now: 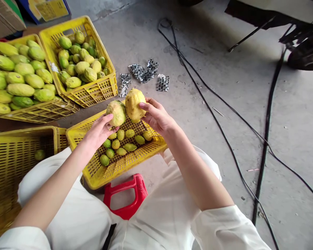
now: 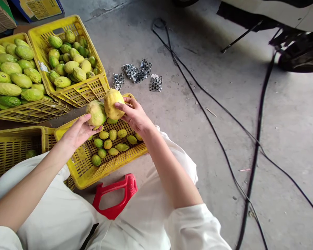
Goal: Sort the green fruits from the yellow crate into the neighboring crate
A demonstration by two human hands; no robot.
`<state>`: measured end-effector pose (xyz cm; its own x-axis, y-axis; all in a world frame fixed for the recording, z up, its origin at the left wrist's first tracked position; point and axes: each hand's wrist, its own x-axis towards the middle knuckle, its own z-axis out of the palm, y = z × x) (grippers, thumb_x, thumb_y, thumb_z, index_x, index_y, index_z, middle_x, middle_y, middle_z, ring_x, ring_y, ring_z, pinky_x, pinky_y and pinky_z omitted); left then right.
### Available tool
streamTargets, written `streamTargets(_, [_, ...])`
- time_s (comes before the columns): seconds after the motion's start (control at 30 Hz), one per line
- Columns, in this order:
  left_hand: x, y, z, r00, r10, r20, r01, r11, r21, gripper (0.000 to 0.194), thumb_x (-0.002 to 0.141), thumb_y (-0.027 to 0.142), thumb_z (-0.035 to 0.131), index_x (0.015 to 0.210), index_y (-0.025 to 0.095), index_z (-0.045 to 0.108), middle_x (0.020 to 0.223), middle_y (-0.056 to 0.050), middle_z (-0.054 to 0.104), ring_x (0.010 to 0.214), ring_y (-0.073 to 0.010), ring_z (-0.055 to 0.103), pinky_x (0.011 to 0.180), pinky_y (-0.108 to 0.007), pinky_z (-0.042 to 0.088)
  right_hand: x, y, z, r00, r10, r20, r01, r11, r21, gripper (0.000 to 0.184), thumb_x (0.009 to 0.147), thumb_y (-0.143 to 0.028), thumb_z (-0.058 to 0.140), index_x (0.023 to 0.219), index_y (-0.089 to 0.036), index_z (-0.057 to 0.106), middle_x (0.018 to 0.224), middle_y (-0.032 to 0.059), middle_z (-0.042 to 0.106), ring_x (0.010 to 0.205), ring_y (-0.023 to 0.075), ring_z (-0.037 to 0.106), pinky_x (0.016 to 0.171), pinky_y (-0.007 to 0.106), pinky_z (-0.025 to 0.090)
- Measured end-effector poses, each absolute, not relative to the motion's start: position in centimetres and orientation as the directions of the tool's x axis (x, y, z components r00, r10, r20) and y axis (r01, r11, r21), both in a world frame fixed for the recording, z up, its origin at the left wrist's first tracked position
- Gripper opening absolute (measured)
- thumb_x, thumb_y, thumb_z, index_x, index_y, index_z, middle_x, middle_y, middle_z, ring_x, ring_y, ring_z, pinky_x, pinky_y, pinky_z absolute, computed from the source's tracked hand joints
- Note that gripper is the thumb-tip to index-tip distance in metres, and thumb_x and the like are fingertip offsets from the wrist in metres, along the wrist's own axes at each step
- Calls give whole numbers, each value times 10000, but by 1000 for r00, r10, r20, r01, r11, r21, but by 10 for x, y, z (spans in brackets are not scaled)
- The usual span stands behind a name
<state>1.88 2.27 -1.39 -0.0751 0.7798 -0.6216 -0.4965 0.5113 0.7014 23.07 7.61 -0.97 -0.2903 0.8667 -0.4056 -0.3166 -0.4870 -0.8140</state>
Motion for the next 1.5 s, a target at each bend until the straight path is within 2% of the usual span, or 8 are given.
streamTargets(0.23, [19, 24, -12, -83, 810, -581, -458, 487, 744, 369, 665, 274, 864, 981, 198, 690, 1001, -58, 776, 1080, -250, 725, 896, -358, 615, 235, 77, -16, -262, 868, -421, -256, -483, -837, 576, 615, -548, 977, 973, -241, 646, 964, 14, 712, 1021, 231, 740, 1002, 398, 641])
streamTargets(0.43, [17, 27, -7, -96, 801, -590, -440, 498, 747, 404, 679, 332, 932, 993, 183, 726, 1113, -123, 801, 1207, -316, 719, 964, -427, 635, 233, 79, -24, -256, 848, -464, -292, -525, -799, 437, 766, -598, 852, 956, -268, 638, 906, 27, 747, 993, 251, 755, 944, 431, 678])
streamTargets(0.53, [15, 26, -8, -73, 807, -586, -437, 502, 746, 486, 645, 388, 970, 1006, 181, 720, 1130, -135, 798, 1216, -338, 718, 989, -467, 632, 232, 79, -24, -256, 838, -483, -305, -544, -782, 420, 772, -598, 832, 947, -263, 649, 921, 49, 767, 1011, 266, 765, 920, 414, 693])
streamTargets(0.77, [14, 25, -16, -72, 783, -618, -450, 527, 720, 433, 687, 424, 910, 983, 204, 683, 1001, -67, 771, 1003, -248, 733, 853, -379, 624, 232, 76, -15, -304, 859, -411, -272, -492, -827, 487, 680, -527, 944, 978, -226, 704, 1029, 80, 784, 1156, 291, 770, 1041, 435, 660])
streamTargets(0.9, [13, 26, -17, -82, 788, -610, -450, 517, 728, 441, 687, 438, 925, 977, 196, 698, 947, -65, 767, 926, -227, 719, 762, -328, 602, 234, 76, -17, -290, 854, -431, -286, -507, -813, 492, 700, -521, 940, 1005, -217, 703, 1030, 91, 785, 1122, 290, 781, 1028, 450, 668])
streamTargets(1.1, [10, 24, -11, -39, 815, -578, -428, 509, 747, 510, 637, 441, 1000, 990, 192, 729, 1068, -130, 805, 1159, -339, 734, 955, -463, 631, 237, 78, -24, -243, 861, -447, -301, -505, -809, 547, 683, -559, 957, 988, -284, 596, 1012, 15, 756, 1026, 242, 775, 957, 458, 684])
streamTargets(1.27, [9, 25, -6, -4, 823, -568, -475, 498, 725, 502, 676, 461, 967, 1049, 210, 745, 1207, -141, 799, 1214, -370, 719, 1005, -546, 637, 234, 79, -24, -282, 856, -433, -322, -510, -798, 538, 716, -605, 916, 988, -283, 581, 974, 13, 749, 1073, 273, 765, 956, 477, 683])
streamTargets(1.5, [7, 29, -15, -56, 828, -558, -496, 462, 735, 398, 721, 410, 895, 995, 202, 696, 1000, -82, 795, 1091, -314, 745, 1055, -588, 605, 233, 80, -20, -310, 859, -407, -343, -501, -795, 397, 790, -486, 829, 1052, -265, 630, 997, -11, 710, 977, 200, 748, 881, 364, 683])
